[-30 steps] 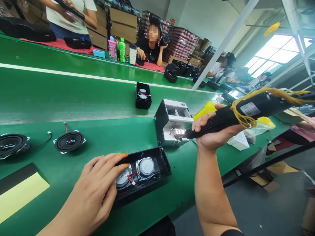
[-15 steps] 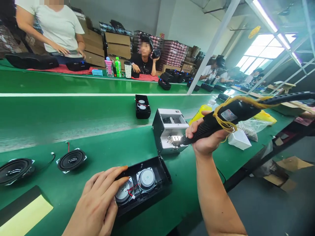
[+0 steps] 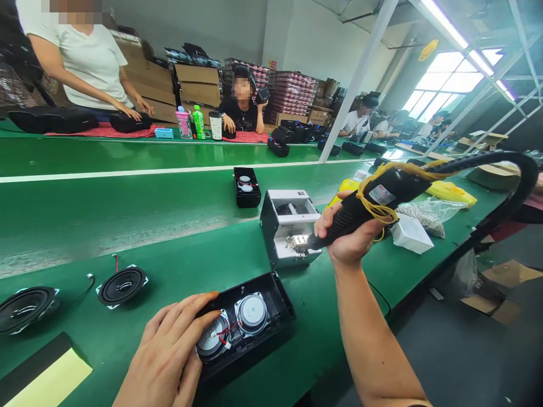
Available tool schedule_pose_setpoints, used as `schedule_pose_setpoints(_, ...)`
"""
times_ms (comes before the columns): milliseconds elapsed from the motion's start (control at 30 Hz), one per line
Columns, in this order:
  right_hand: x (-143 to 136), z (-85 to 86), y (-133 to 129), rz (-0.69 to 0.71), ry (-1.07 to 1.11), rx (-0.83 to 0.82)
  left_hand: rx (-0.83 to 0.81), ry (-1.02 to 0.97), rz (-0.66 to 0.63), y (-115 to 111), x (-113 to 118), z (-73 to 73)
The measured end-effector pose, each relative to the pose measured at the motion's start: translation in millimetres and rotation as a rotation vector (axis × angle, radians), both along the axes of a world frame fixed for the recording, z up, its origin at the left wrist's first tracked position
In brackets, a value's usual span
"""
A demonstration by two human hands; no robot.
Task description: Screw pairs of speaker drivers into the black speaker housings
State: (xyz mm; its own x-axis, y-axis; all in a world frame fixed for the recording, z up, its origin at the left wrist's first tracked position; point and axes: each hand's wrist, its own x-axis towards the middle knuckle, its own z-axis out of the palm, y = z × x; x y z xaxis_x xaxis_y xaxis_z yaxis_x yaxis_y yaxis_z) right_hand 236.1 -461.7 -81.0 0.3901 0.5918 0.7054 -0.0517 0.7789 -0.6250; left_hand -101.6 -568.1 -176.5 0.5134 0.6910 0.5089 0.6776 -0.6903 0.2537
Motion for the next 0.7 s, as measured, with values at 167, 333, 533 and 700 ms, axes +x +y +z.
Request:
schedule_pose_setpoints(167,0,-0.8,0,0.004,0.007,-0.019,-0.008,-0.003,0.000,-1,1,0.2)
schedule_pose_setpoints(333,-1,2.0,-1,-0.001,-0.001,-0.046,0.020,0.023,-0.013,0,1,8.1)
schedule_pose_setpoints(533,0,2.2,-12,-0.009,-0.072,-0.049,-0.007,0.034,0.061,-4,-22,4.5)
schedule_pose_setpoints(700,-3,14.3,-29,0.032,-0.069,-0.017,-0.100,0.068,0.054,-14,-48,4.3)
